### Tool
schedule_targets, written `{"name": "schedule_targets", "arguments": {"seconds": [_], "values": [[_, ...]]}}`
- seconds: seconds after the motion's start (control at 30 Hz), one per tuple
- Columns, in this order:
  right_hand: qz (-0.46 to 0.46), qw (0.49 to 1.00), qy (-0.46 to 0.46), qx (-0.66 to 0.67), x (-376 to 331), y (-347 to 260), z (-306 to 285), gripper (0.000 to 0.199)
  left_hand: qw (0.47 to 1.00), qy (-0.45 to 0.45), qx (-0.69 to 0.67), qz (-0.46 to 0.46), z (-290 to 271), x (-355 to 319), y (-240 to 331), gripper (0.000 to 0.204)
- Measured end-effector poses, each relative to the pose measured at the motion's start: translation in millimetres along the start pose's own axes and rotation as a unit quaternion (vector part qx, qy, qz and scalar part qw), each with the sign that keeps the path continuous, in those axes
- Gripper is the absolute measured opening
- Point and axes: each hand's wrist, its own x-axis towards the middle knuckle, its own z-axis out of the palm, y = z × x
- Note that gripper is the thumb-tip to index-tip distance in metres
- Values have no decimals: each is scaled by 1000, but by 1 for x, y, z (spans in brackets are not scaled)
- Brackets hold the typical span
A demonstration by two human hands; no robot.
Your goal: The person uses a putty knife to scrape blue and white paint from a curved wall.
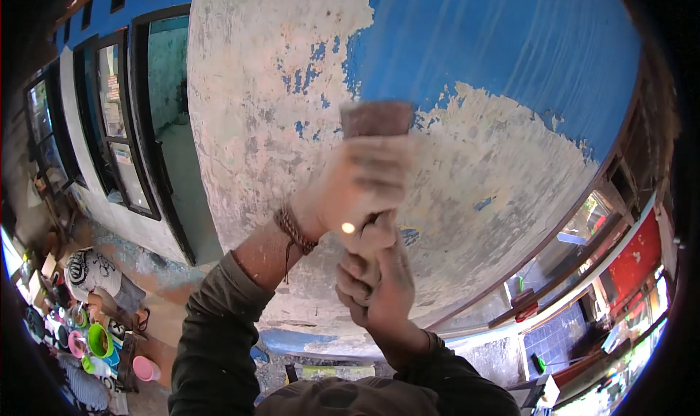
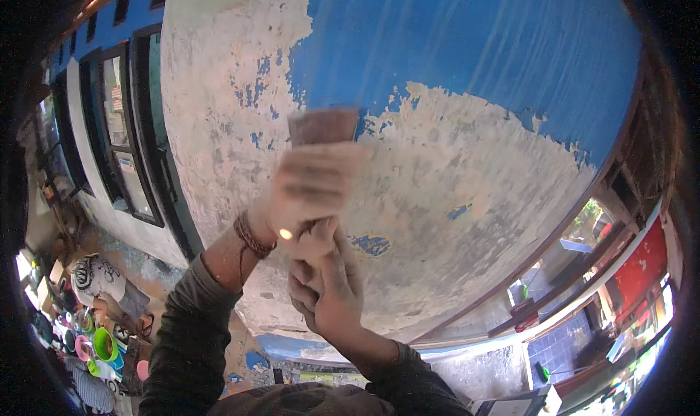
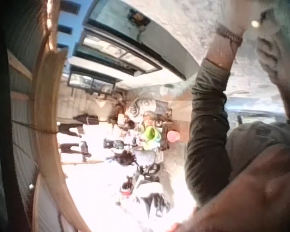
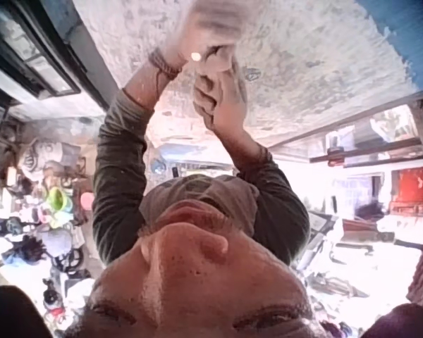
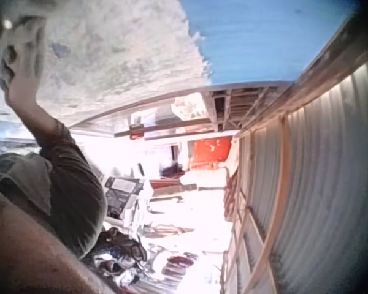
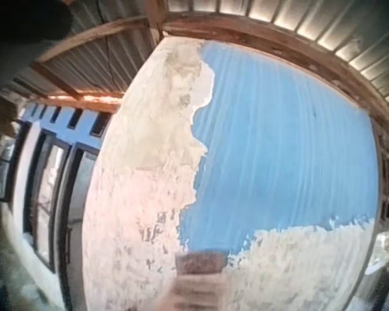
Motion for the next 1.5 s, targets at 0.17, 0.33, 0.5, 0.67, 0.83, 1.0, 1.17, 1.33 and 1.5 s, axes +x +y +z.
{"name": "schedule_targets", "arguments": {"seconds": [0.17, 0.33, 0.5, 0.67, 0.83, 1.0, 1.17, 1.33, 1.5], "values": [[5, 997, 23, -75, -11, 10, -11, 29, 999, 18, -16, -36, 14, -15, 11, 18], [-37, 997, -55, -26, 12, -40, 57, 37, 997, -82, -12, 13, -46, 51, -38, 23], [-8, 999, 29, -42, -11, -3, 14, 38, 1000, 15, 9, -20, 5, 3, 1, 21], [-39, 999, -13, -23, 4, -35, 53, 51, 999, 9, -14, 28, -26, 52, -28, 21], [-33, 998, 5, -58, -3, -20, 24, 51, 998, 54, -31, -4, 9, 20, -6, 17], [-41, 997, -45, -49, 16, -50, 59, 48, 998, 0, -19, 62, -35, 71, -47, 17], [-28, 998, -13, -58, -13, -15, 27, 49, 999, 16, 16, 23, -7, 33, -7, 11], [-37, 998, 7, -45, 3, -40, 58, 44, 1000, 2, -7, 26, -29, 60, -36, 12], [-56, 998, 1, -23, -1, -34, 47, 40, 997, -40, -32, 49, -20, 56, -29, 15]]}}
